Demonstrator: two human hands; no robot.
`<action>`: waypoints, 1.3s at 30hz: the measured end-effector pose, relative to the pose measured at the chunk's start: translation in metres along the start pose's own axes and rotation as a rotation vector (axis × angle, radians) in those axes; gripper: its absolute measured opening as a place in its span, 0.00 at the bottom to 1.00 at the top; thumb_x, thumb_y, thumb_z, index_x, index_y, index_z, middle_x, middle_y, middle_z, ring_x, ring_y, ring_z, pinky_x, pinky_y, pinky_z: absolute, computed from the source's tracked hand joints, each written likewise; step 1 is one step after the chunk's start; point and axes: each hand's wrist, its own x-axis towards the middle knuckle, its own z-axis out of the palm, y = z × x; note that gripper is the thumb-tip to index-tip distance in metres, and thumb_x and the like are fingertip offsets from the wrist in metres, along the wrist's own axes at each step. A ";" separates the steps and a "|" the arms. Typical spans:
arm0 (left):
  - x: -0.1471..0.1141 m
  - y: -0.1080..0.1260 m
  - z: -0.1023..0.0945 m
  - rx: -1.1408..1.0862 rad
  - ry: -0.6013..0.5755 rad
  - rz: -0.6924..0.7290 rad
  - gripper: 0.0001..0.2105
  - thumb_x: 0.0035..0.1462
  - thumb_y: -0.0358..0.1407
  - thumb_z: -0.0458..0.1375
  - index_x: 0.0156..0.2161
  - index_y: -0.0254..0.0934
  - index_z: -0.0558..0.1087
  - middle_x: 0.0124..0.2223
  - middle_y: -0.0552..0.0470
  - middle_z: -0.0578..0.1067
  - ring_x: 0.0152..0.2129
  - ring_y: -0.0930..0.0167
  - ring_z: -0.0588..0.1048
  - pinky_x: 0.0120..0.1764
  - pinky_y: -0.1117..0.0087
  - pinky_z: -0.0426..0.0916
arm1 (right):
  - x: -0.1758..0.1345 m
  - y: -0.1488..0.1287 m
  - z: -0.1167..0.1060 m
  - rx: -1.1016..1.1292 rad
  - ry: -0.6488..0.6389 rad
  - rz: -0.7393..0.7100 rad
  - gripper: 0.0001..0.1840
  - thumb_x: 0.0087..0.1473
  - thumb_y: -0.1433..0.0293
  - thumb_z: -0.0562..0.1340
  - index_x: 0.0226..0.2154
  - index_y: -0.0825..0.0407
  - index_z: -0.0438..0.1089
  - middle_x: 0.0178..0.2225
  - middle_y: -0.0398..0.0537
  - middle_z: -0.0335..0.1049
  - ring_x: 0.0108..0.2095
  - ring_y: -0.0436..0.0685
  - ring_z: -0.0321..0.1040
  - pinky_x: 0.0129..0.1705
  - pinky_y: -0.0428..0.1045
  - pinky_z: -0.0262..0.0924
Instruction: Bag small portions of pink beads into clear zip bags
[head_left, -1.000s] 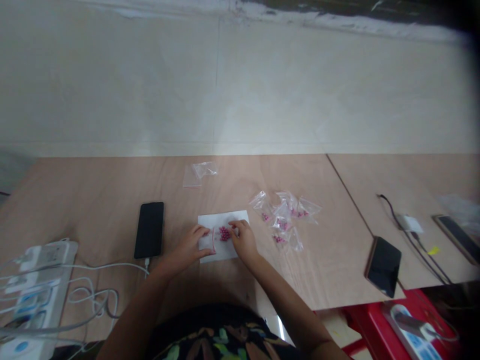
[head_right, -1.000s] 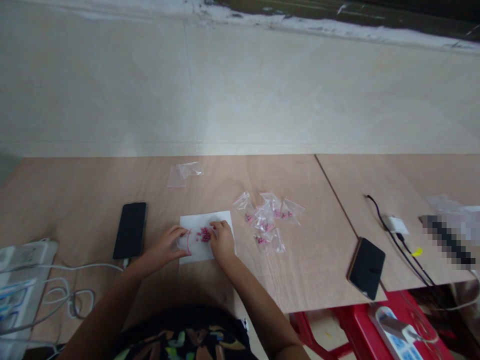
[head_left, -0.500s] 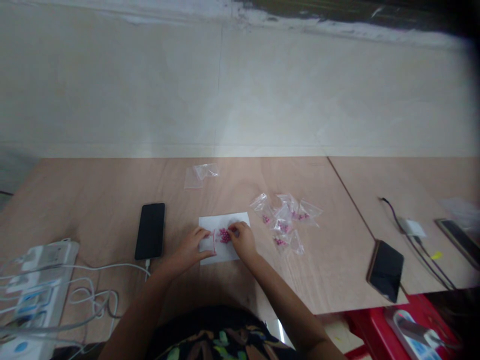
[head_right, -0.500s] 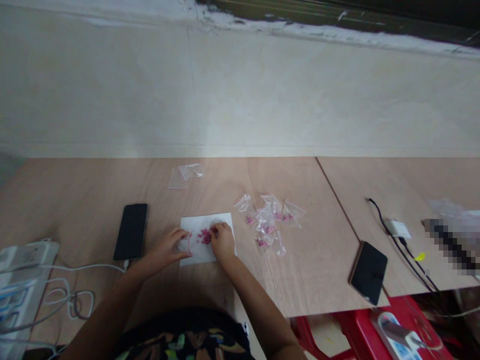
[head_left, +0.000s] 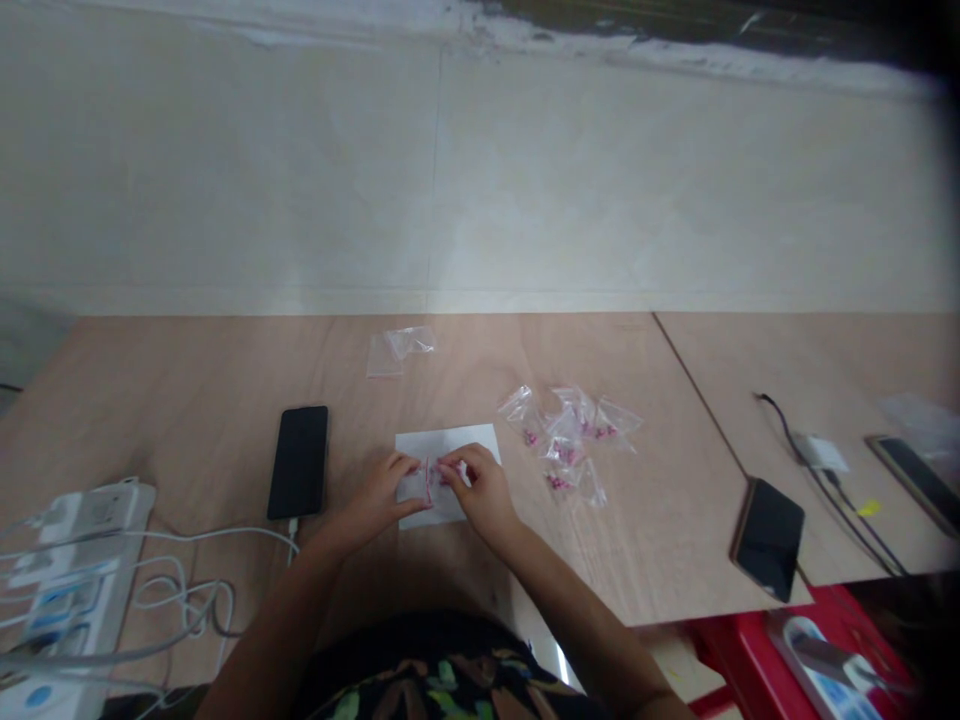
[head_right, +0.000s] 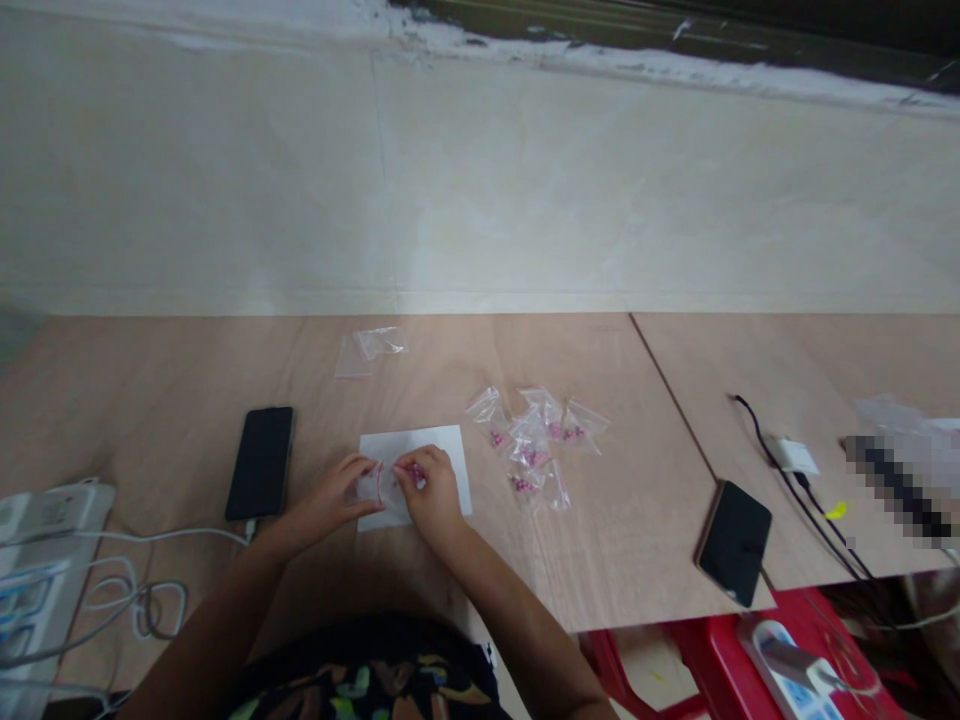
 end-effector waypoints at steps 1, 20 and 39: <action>0.001 0.000 0.001 -0.002 0.005 0.003 0.15 0.45 0.39 0.60 0.38 0.35 0.66 0.39 0.49 0.67 0.38 0.67 0.67 0.41 0.66 0.63 | -0.001 -0.002 0.000 0.019 -0.020 -0.018 0.04 0.47 0.69 0.59 0.26 0.52 0.69 0.27 0.45 0.66 0.30 0.52 0.61 0.34 0.47 0.56; 0.000 -0.005 -0.001 0.013 0.012 -0.028 0.16 0.44 0.39 0.61 0.39 0.35 0.66 0.39 0.49 0.67 0.38 0.66 0.66 0.42 0.65 0.62 | 0.006 0.047 0.005 -0.148 0.034 0.103 0.06 0.47 0.76 0.56 0.24 0.55 0.68 0.26 0.48 0.68 0.29 0.53 0.63 0.33 0.47 0.58; -0.005 -0.011 0.001 -0.027 0.031 -0.043 0.16 0.44 0.39 0.61 0.39 0.35 0.66 0.40 0.49 0.66 0.38 0.66 0.66 0.41 0.66 0.62 | 0.022 0.042 0.028 -0.254 -0.053 0.055 0.07 0.45 0.77 0.58 0.23 0.54 0.71 0.27 0.49 0.69 0.33 0.55 0.63 0.35 0.47 0.56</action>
